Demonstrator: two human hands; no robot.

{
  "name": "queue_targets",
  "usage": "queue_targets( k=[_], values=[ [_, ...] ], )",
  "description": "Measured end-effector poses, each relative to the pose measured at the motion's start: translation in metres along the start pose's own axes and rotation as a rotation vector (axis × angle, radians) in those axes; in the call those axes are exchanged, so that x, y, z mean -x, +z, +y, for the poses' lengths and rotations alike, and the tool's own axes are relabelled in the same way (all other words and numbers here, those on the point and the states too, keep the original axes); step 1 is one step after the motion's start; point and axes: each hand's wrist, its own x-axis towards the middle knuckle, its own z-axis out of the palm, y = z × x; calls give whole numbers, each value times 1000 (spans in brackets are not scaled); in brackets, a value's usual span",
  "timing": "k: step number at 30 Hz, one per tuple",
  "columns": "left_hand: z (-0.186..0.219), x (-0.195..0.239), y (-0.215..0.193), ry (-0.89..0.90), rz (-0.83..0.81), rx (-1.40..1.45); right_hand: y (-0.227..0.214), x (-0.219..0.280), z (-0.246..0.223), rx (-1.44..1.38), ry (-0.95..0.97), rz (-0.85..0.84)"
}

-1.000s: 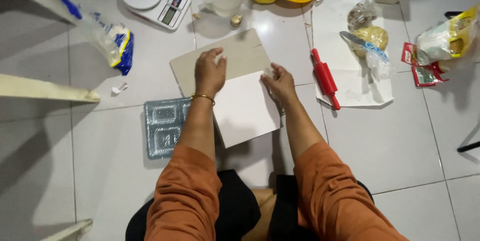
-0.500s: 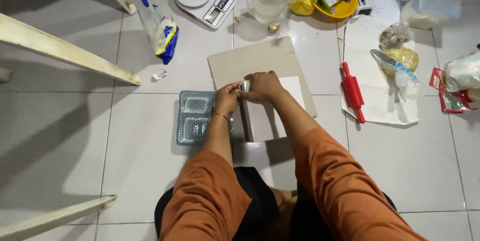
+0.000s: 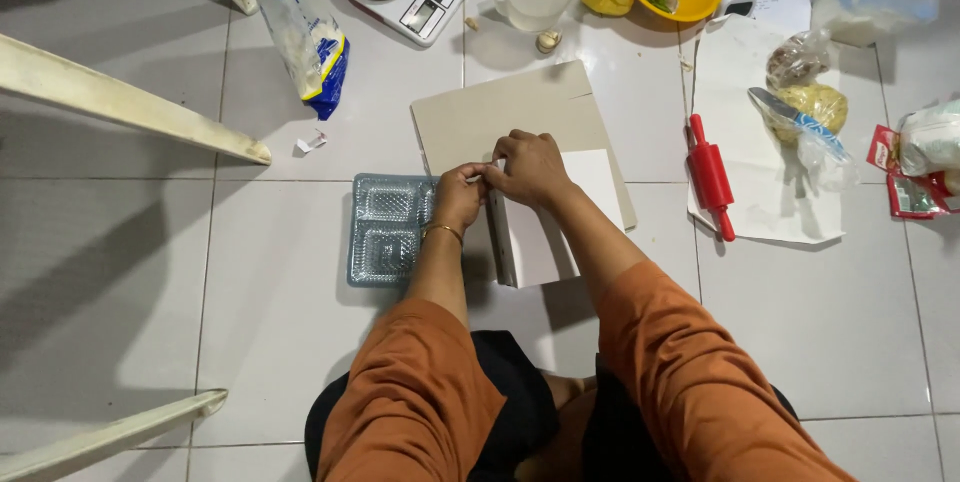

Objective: The person sits on the floor and assembles a cardboard box. They place a plastic tray inside, fold the flaps, and secure the box with a white paper strip.

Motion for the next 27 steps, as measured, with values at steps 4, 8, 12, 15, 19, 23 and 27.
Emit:
queue_targets(
  k=[4, 8, 12, 15, 19, 23, 27],
  values=[
    [15, 9, 0, 33, -8, -63, -3, 6, -2, 12, -18, -7],
    [28, 17, 3, 48, -33, -71, -2, 10, 4, 19, -5, 16],
    [27, 17, 7, 48, -23, -10, -5, 15, 4, 41, -9, 27],
    [41, 31, 9, 47, 7, 63, -4, 16, 7, 39, -13, 42],
    [41, 34, 11, 84, 34, 189, -3, 16, 5, 60, -12, 34],
    [32, 27, 14, 112, 30, 247, -3, 15, 5, 72, -12, 32],
    [15, 21, 16, 35, -12, 304, 4, 15, 10, 93, 16, 27]
  ],
)
